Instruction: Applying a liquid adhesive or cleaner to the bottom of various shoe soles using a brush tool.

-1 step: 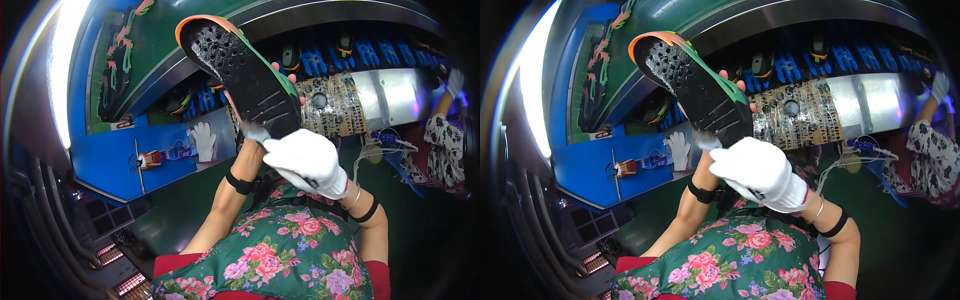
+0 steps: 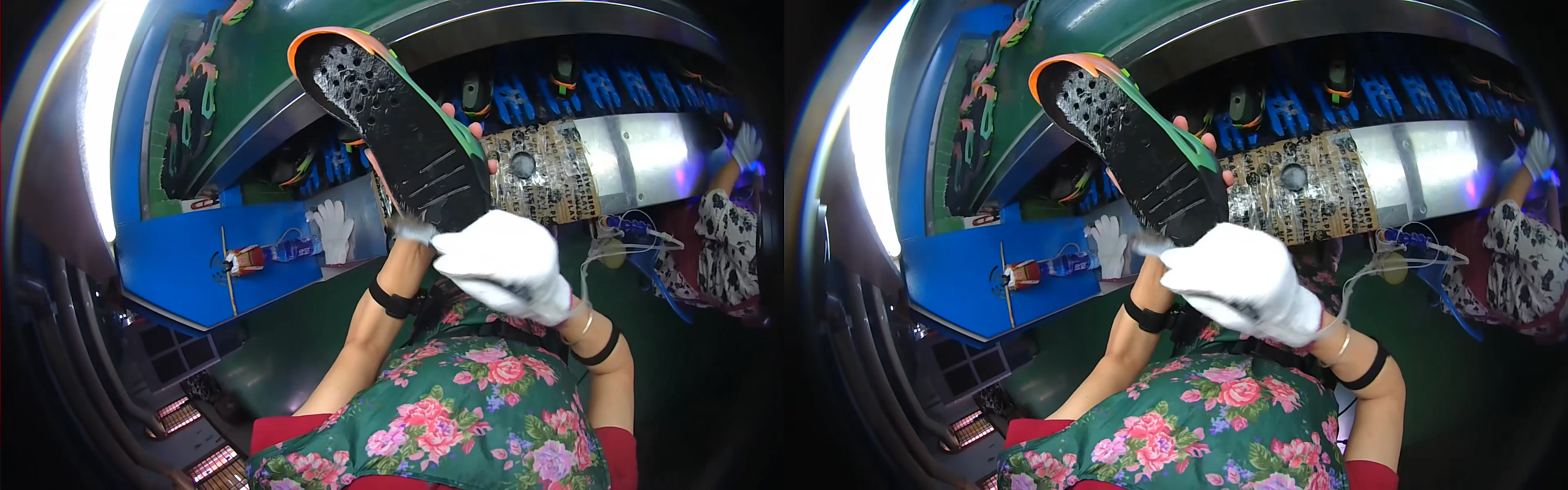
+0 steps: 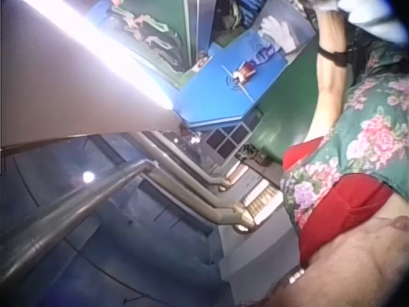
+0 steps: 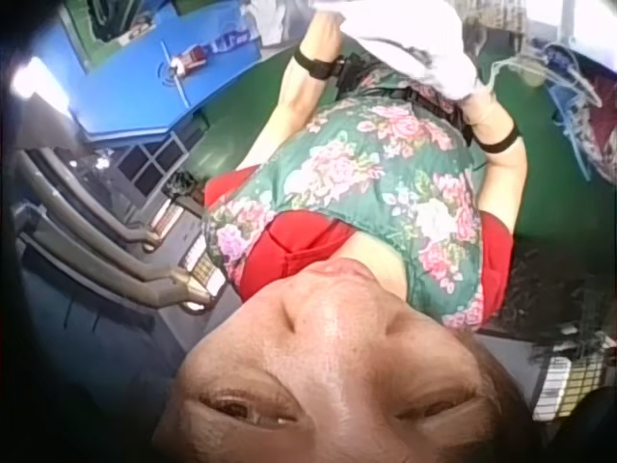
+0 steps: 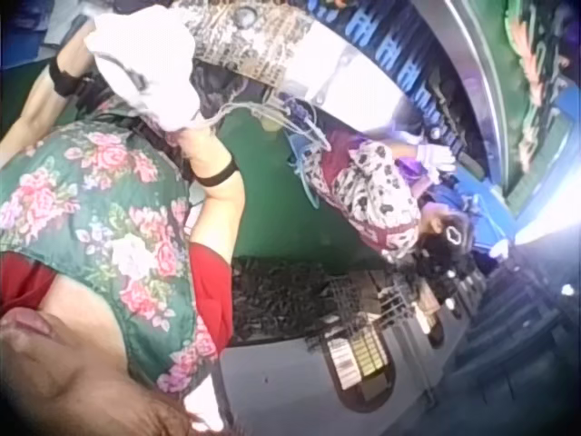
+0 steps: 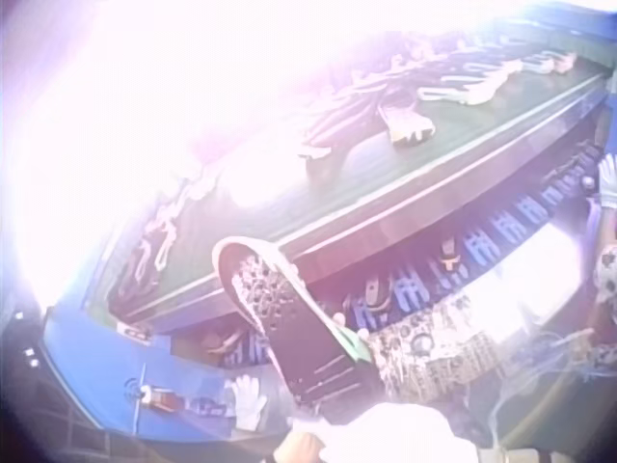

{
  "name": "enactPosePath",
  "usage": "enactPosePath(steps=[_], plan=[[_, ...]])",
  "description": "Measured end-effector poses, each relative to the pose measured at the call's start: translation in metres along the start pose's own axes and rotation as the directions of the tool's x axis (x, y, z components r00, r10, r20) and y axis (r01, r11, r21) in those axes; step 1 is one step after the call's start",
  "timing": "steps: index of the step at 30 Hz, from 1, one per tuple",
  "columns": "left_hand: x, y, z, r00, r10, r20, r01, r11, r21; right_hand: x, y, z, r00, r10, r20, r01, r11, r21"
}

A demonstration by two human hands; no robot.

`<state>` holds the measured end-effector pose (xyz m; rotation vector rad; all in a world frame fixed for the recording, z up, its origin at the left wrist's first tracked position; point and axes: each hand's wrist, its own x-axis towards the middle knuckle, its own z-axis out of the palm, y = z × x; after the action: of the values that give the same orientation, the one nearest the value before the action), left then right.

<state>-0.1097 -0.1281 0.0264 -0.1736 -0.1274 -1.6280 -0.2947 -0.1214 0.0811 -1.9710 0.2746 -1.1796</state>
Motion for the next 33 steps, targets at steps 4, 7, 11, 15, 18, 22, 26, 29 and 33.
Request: enactPosePath(steps=[4,7,11,15,18,22,26,29,33], plan=[[0.003,-0.001,0.005,1.0,-0.015,0.017,0.014,0.998,0.059,-0.002,0.003,0.0,0.967,0.147,-0.206,-0.134,0.988,0.076],[0.004,0.005,0.004,0.998,-0.059,-0.016,0.06,0.997,0.04,-0.004,0.003,-0.001,0.997,0.011,-0.07,-0.017,0.997,-0.082],[0.005,0.016,-0.002,0.974,-0.228,-0.007,0.228,0.969,0.095,-0.006,0.004,-0.007,0.991,0.129,-0.017,-0.127,0.986,0.107],[-0.001,0.018,-0.007,0.973,-0.222,-0.068,0.223,0.974,0.021,-0.013,0.006,-0.008,0.994,0.097,-0.055,-0.102,0.99,-0.095],[-0.002,0.021,-0.008,0.964,-0.254,-0.076,0.262,0.956,0.129,-0.02,0.004,-0.005,0.999,0.027,0.045,-0.028,1.0,0.015],[-0.011,0.025,-0.002,0.954,-0.197,-0.228,0.241,0.953,0.185,-0.024,0.008,-0.007,0.958,0.288,-0.006,-0.277,0.927,0.253],[-0.01,0.034,-0.003,0.943,-0.286,-0.172,0.313,0.936,0.159,-0.021,0.007,-0.006,0.999,0.051,0.012,-0.049,0.992,-0.119],[-0.007,0.038,-0.007,0.935,-0.332,-0.12,0.348,0.926,0.147,-0.019,-0.004,-0.006,0.989,0.079,0.129,-0.087,0.994,0.063],[-0.008,0.042,-0.005,0.897,-0.418,-0.144,0.431,0.899,0.074,-0.015,-0.002,-0.014,0.975,0.193,0.113,-0.206,0.972,0.117]])
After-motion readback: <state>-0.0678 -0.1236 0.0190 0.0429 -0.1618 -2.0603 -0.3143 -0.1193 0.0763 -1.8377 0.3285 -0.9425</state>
